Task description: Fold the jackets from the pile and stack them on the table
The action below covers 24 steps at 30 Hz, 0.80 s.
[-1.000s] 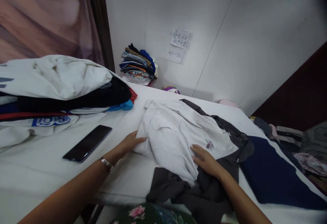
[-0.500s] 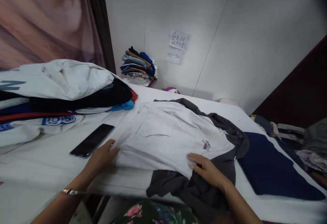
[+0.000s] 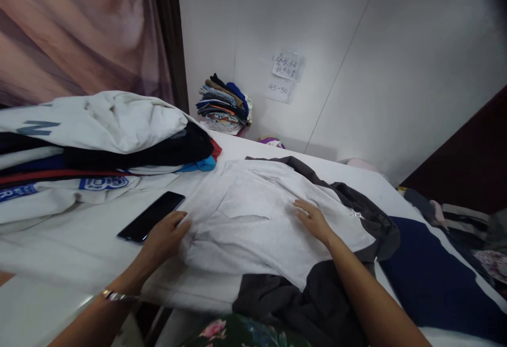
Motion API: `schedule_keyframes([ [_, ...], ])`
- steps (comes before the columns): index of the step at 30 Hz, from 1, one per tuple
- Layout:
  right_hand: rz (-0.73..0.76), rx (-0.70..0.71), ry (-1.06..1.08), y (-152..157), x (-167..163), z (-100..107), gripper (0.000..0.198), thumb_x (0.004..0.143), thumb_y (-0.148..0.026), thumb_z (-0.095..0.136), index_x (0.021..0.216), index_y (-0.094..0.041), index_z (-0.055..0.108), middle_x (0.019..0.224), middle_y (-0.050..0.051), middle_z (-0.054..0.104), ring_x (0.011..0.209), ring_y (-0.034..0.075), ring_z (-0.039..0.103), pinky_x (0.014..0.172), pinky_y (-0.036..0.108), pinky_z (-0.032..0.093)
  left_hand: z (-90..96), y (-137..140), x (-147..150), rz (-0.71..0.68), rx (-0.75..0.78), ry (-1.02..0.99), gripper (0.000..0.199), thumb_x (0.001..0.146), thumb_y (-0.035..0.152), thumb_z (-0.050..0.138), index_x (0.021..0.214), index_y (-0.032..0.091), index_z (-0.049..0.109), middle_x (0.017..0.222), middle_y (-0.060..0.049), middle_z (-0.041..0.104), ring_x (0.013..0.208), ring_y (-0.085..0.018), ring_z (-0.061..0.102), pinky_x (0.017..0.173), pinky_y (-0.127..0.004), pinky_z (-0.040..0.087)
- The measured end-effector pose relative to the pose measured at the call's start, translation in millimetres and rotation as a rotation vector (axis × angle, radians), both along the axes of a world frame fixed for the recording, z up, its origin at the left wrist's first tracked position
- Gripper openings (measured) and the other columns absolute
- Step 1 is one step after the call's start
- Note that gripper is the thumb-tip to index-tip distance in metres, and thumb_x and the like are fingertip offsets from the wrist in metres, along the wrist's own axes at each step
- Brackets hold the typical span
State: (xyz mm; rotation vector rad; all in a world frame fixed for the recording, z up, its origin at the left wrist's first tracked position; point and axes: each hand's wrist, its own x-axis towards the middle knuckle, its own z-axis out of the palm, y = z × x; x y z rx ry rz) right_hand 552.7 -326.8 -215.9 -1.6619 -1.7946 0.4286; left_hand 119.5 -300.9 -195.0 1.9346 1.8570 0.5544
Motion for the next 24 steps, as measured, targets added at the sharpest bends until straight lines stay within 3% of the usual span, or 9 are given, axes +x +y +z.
schedule_keyframes([
  [2,0.021,0.002,-0.074,11.9,-8.3,-7.1,0.039,0.087,-0.035,0.051,0.122,-0.024,0.065,0.139,0.009,0.056,0.132,0.027,0.048,0.100,0.046,0.048,-2.4,-9.1,-14.2,0.008,-0.027,-0.032,0.030,0.074,0.046,0.038,0.075,0.025,0.059,0.103,-0.005,0.068,0.092,-0.025,0.063,0.081,-0.034,0.045],
  [6,0.112,-0.082,-0.302,16.9,-18.9,-21.0,0.045,0.085,-0.029,0.056,0.129,-0.020,0.061,0.142,0.013,0.052,0.135,0.029,0.044,0.111,0.050,0.036,-10.6,-25.8,-33.8,-0.078,-0.238,0.086,0.022,0.068,0.040,0.041,0.052,0.024,0.042,0.066,-0.003,0.062,0.069,-0.024,0.061,0.064,-0.035,0.040],
  [8,0.121,-0.126,-0.374,13.6,-22.4,-25.4,0.046,0.086,-0.028,0.056,0.131,-0.018,0.059,0.144,0.015,0.049,0.136,0.030,0.042,0.111,0.051,0.034,-10.8,-30.6,-36.3,-0.134,-0.314,0.146,0.025,0.069,0.039,0.042,0.050,0.024,0.037,0.061,-0.003,0.059,0.065,-0.023,0.059,0.061,-0.035,0.035],
  [13,0.122,-0.106,-0.336,12.0,-18.0,-22.3,0.042,0.088,-0.033,0.053,0.126,-0.020,0.063,0.143,0.013,0.051,0.135,0.029,0.044,0.111,0.050,0.035,10.4,-17.3,-32.2,-0.196,-0.362,0.229,0.040,0.072,0.059,0.048,0.053,0.023,0.052,0.066,-0.005,0.065,0.066,-0.025,0.061,0.058,-0.034,0.032],
  [16,0.069,0.006,-0.297,27.3,1.2,-8.9,0.035,0.088,-0.028,0.049,0.116,-0.020,0.069,0.134,0.012,0.059,0.130,0.027,0.049,0.110,0.049,0.037,31.0,16.5,-19.3,-0.137,-0.220,0.296,0.049,0.074,0.068,0.043,0.063,0.023,0.061,0.074,-0.007,0.069,0.072,-0.027,0.063,0.058,-0.034,0.034],
  [19,-0.098,0.120,-0.335,54.2,32.6,11.3,0.033,0.087,-0.023,0.047,0.108,-0.020,0.072,0.126,0.011,0.065,0.124,0.027,0.055,0.109,0.048,0.039,48.3,68.4,7.9,-0.150,-0.055,0.321,0.054,0.082,0.066,0.033,0.072,0.023,0.064,0.082,-0.008,0.070,0.079,-0.027,0.064,0.061,-0.033,0.038],
  [24,-0.451,0.067,-0.377,101.2,86.8,36.6,0.037,0.086,-0.025,0.048,0.117,-0.015,0.066,0.129,0.015,0.061,0.125,0.028,0.053,0.108,0.045,0.039,53.5,166.1,69.0,-0.160,0.096,0.282,0.047,0.088,0.049,0.033,0.095,0.018,0.067,0.103,-0.014,0.071,0.094,-0.028,0.065,0.076,-0.034,0.045],
])
